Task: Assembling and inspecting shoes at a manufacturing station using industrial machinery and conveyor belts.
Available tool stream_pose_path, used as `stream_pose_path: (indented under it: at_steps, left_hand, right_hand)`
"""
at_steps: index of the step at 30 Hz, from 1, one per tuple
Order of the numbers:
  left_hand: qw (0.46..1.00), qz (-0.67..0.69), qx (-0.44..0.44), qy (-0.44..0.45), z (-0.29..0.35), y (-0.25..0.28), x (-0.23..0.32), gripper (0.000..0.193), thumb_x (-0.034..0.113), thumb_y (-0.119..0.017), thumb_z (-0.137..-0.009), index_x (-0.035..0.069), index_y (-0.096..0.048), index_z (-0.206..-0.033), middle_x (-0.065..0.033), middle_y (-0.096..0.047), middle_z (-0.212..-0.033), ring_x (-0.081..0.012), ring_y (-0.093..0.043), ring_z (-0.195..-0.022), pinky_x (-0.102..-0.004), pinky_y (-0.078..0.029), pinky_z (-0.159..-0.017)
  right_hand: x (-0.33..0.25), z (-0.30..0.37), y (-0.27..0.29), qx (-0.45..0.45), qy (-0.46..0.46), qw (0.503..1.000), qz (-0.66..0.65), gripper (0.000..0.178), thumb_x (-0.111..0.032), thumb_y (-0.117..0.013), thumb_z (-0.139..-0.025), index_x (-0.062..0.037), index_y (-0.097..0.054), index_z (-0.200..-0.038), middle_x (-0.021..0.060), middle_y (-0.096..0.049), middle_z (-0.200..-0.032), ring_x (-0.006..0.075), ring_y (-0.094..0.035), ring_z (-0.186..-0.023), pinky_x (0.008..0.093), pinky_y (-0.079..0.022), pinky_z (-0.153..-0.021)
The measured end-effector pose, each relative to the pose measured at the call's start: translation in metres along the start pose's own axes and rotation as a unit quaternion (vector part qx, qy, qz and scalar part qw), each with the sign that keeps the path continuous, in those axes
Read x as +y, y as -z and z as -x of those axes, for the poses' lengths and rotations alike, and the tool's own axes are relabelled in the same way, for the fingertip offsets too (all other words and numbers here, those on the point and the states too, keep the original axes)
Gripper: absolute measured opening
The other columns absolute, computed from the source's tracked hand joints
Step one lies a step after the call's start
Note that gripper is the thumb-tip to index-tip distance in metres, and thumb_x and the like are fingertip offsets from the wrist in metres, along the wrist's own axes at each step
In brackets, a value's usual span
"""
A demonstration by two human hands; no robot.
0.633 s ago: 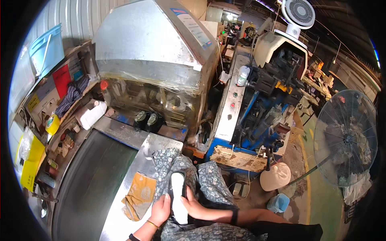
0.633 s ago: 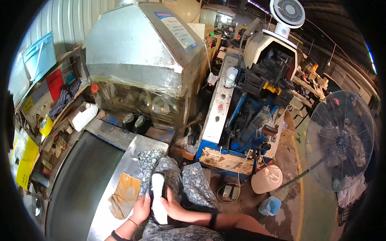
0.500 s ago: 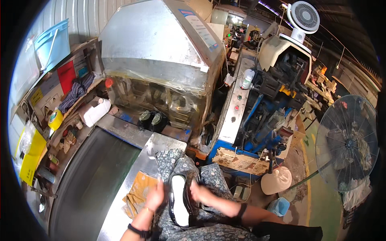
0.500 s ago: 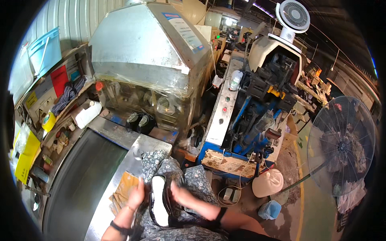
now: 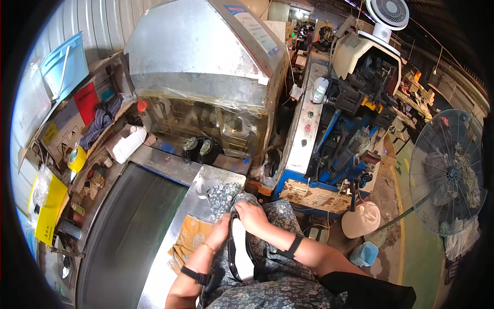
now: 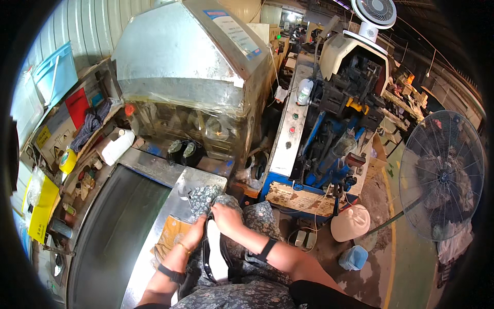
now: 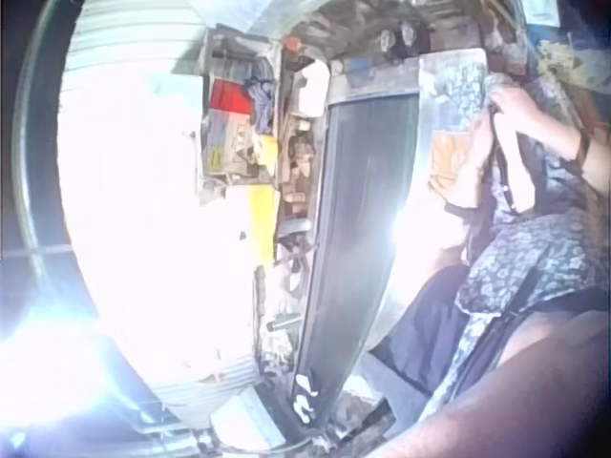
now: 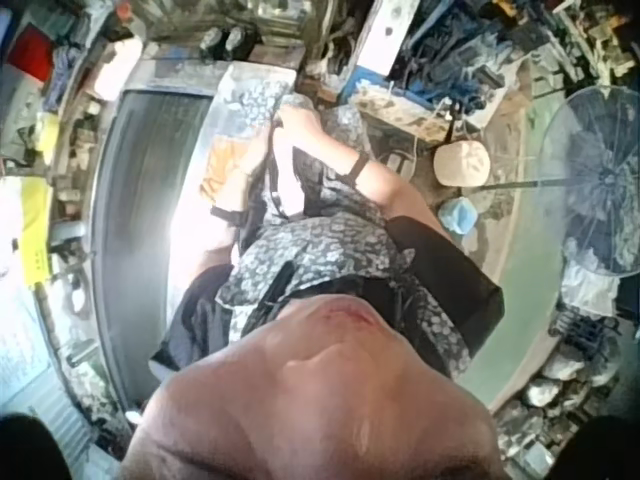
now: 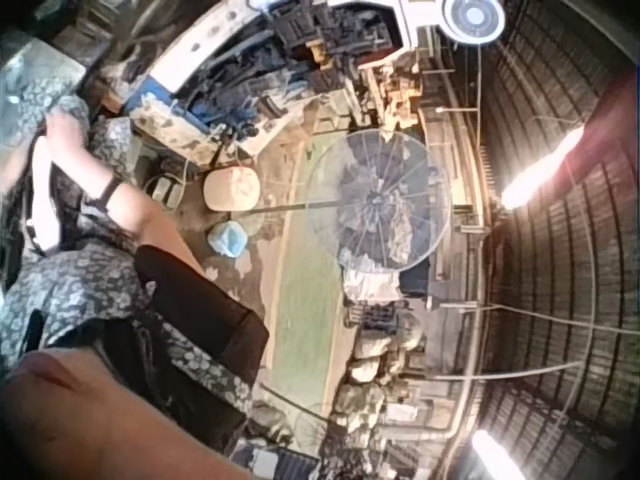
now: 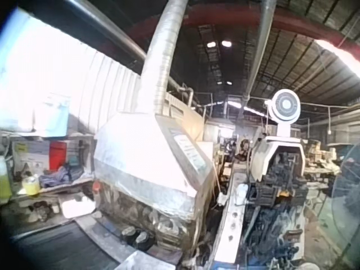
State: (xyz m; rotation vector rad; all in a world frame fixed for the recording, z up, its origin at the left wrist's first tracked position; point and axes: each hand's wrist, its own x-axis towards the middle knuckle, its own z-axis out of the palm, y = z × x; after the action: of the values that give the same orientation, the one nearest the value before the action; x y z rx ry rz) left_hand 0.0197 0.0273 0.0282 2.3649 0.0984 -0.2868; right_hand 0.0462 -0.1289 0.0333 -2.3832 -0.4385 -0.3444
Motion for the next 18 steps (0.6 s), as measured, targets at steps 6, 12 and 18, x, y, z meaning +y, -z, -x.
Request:
stream_pose_path:
  at_steps: [6, 12, 18]
  left_hand:
    - [0.613, 0.784, 0.02, 0.097, 0.029, 0.019, -0.08, 0.04, 0.038, -0.044, -0.097, 0.004, -0.063, -0.103, -0.0112, -0.067, -0.098, -0.0238, -0.064, -0.085, -0.0391, -0.053, -0.08]
    - [0.643, 0.74, 0.132, 0.145, 0.057, 0.031, -0.003, 0.034, 0.038, -0.047, -0.097, 0.01, -0.061, -0.11, -0.0055, -0.064, -0.101, -0.0206, -0.058, -0.097, -0.0376, -0.044, -0.094]
    - [0.901, 0.424, 0.029, -0.082, 0.083, -0.007, 0.005, 0.025, 0.017, -0.061, -0.096, 0.002, -0.063, -0.116, 0.0006, -0.065, -0.105, -0.011, -0.058, -0.098, -0.0292, -0.045, -0.093]
  right_hand:
    - [-0.072, 0.091, 0.042, -0.241, 0.0, 0.951, -0.192, 0.062, -0.037, -0.071, -0.086, -0.0167, -0.044, -0.139, 0.0214, -0.05, -0.128, 0.0322, -0.058, -0.109, 0.0414, -0.048, -0.093]
    - [-0.032, 0.098, 0.036, -0.176, 0.025, 0.941, -0.289, 0.07, -0.02, -0.076, -0.08, -0.0169, -0.048, -0.143, 0.0172, -0.049, -0.136, 0.0279, -0.053, -0.118, 0.0365, -0.044, -0.099]
    - [0.01, 0.075, 0.157, -0.04, -0.213, 0.852, -0.477, 0.062, -0.003, -0.072, -0.083, -0.0028, -0.048, -0.14, 0.0094, -0.054, -0.137, 0.0145, -0.059, -0.109, 0.0291, -0.047, -0.096]
